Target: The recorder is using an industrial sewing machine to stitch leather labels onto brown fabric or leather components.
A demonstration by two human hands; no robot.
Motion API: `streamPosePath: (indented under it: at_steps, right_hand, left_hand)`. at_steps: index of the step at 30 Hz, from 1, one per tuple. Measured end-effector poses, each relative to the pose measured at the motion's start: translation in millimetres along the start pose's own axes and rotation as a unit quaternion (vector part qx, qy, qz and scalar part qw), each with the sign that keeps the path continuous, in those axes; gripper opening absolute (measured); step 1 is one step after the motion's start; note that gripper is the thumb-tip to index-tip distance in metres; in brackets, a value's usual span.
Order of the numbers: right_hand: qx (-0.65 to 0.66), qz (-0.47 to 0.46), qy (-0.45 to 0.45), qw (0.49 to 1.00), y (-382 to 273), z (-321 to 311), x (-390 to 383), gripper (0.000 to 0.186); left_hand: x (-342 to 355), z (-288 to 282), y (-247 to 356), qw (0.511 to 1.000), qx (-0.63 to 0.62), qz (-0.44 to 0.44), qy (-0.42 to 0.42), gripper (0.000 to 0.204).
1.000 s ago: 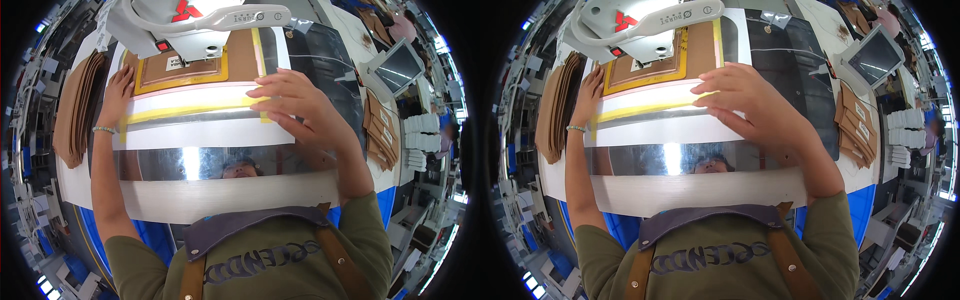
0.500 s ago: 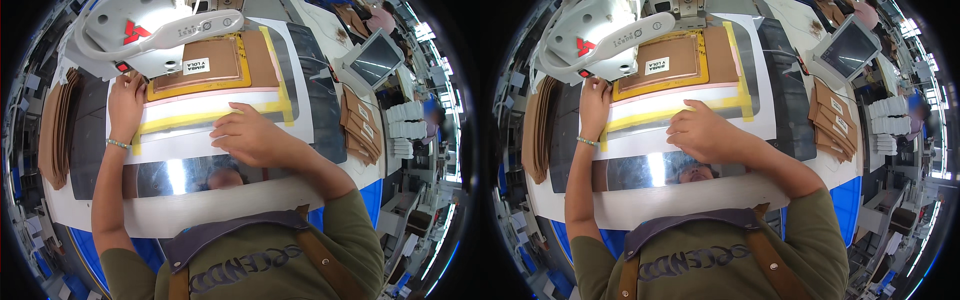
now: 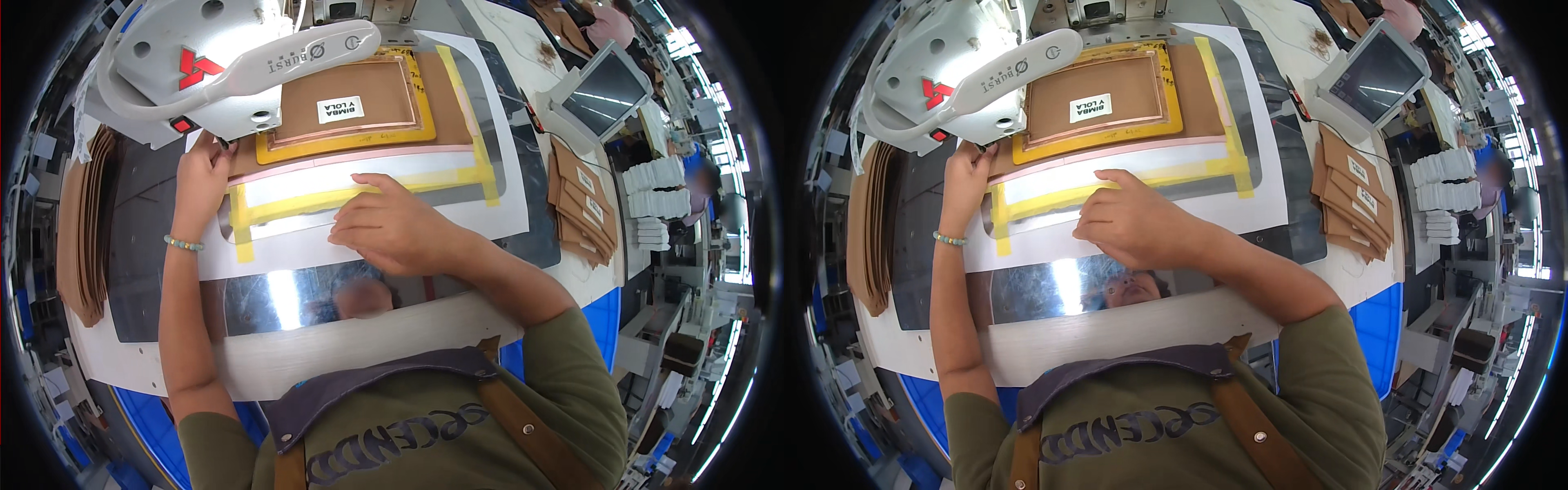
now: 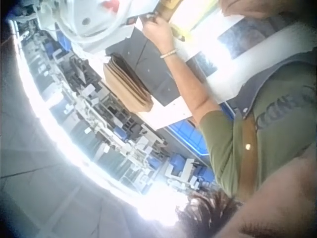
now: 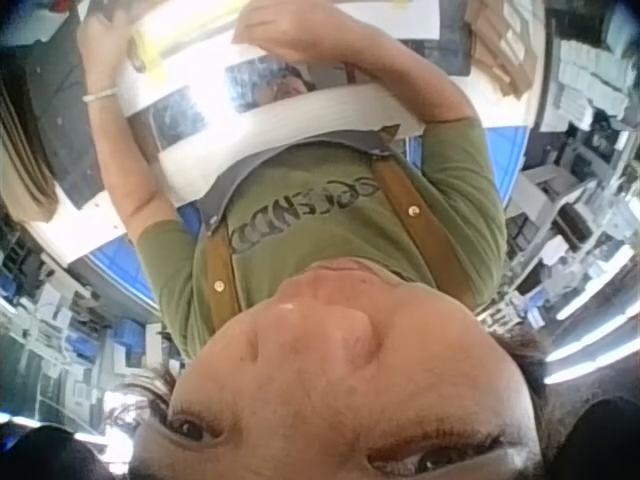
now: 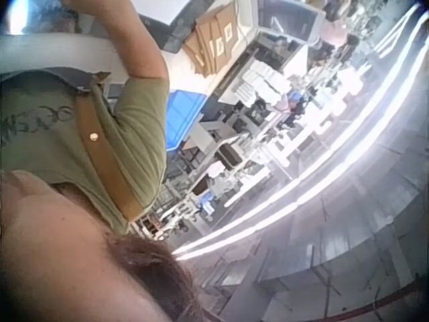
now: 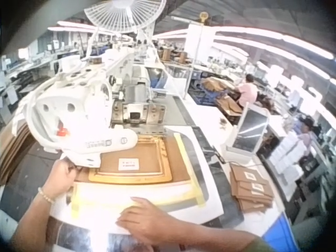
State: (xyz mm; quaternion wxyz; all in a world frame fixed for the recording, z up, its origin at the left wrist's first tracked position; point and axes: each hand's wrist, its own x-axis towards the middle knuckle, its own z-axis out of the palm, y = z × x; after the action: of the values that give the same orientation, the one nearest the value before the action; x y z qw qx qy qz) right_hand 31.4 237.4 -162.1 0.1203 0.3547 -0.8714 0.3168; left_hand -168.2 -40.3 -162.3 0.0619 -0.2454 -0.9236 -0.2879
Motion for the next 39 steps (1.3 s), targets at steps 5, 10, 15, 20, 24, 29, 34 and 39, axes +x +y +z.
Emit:
streamPosePath:
  at_steps: [5, 10, 15, 20, 24, 29, 34, 39]
  right_hand:
    - [-0.024, 0.015, -0.007, 1.000, 1, -4, 0, 0.023]
    - [-0.027, 0.013, -0.005, 1.000, 3, -7, 1, 0.021]
    - [-0.019, -0.002, -0.034, 0.999, -4, -10, 7, 0.024]
    - [-0.037, 0.034, -0.031, 0.998, -10, -10, 12, 0.027]
    - [-0.039, 0.026, -0.028, 0.998, -15, -7, 12, 0.025]
    - [-0.043, 0.021, -0.025, 0.999, -14, -4, 16, 0.024]
    - [-0.038, 0.014, -0.031, 0.999, -15, -3, 19, 0.023]
    - [-0.031, 0.009, -0.040, 0.999, -19, -2, 17, 0.021]
  left_hand:
    - [-2, -22, -1, 1.000, 0.025, 0.004, -0.010, 0.028]
    - [-45, -114, -41, 0.987, -0.059, -0.145, 0.022, 0.032]
    - [-169, -201, -65, 0.957, -0.156, -0.244, -0.027, 0.045]
    - [-282, -256, -134, 0.914, -0.114, -0.373, -0.107, 0.061]
    - [-320, -264, -157, 0.868, 0.137, -0.475, -0.033, 0.065]
    - [-334, -250, -208, 0.865, 0.187, -0.449, 0.122, 0.061]
    - [-317, -193, -208, 0.821, 0.280, -0.461, 0.189, 0.038]
    - [-361, -184, -199, 0.796, 0.343, -0.339, 0.366, 0.021]
